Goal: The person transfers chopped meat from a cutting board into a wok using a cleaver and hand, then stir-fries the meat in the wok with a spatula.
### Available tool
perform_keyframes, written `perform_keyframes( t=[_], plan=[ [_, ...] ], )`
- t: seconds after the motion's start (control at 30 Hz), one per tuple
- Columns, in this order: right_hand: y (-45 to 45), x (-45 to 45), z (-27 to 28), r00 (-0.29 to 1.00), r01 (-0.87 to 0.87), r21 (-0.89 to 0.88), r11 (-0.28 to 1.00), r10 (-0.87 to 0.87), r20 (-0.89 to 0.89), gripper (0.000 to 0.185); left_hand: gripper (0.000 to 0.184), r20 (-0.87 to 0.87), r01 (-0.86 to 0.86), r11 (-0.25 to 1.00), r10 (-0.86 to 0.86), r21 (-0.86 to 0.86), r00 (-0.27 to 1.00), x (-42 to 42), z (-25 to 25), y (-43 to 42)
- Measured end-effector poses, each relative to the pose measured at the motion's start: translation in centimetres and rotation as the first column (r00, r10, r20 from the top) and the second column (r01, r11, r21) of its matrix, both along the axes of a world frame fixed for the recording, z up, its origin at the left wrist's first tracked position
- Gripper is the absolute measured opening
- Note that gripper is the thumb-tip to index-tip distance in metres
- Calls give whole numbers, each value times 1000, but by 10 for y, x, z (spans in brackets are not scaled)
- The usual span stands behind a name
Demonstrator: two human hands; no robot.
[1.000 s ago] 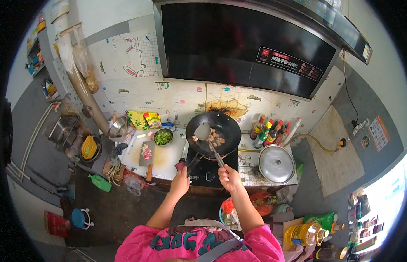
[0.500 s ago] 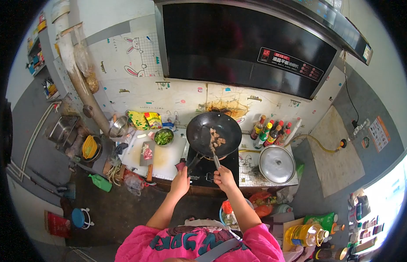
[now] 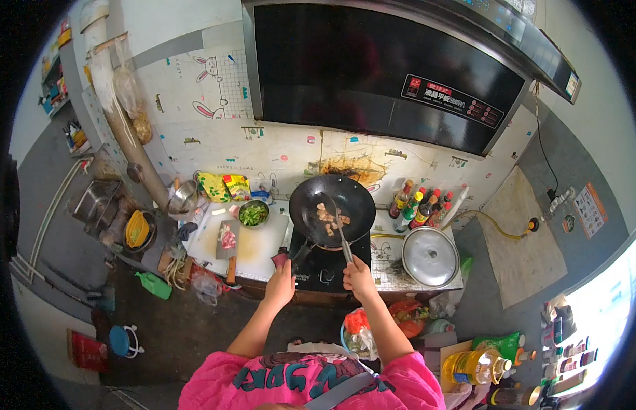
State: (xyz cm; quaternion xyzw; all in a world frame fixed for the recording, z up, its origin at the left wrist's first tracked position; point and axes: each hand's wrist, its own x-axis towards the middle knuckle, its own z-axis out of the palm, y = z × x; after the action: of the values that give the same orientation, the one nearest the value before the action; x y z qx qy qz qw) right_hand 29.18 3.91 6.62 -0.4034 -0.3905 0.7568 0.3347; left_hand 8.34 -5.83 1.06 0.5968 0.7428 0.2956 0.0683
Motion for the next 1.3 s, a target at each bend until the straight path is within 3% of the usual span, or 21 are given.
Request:
perform_keyframes(
  t=[0.2, 0.4, 0.73, 0.93, 1.3],
  plan=[
    [-5, -10, -3, 997, -32, 22, 999, 31, 70, 22, 49, 6, -5, 1000, 5, -4, 1000, 0, 1, 0],
    [1, -7, -7, 981, 53, 105, 993, -72, 182, 27, 49, -7, -9, 1000, 9, -11, 1000, -1, 0, 0],
    [-7, 1, 5, 978, -84, 54, 995, 72, 194, 34, 49, 16, -4, 999, 5, -31, 1000, 1, 6, -1],
    [0, -2, -7, 979, -1, 66, 998, -13, 205, 35, 49, 12, -8, 1000, 9, -19, 1000, 0, 1, -1],
    [0, -1, -16, 960, -69, 81, 994, 44, 276, 36, 48, 21, -8, 1000, 8, -21, 1000, 1, 6, -1]
  ],
)
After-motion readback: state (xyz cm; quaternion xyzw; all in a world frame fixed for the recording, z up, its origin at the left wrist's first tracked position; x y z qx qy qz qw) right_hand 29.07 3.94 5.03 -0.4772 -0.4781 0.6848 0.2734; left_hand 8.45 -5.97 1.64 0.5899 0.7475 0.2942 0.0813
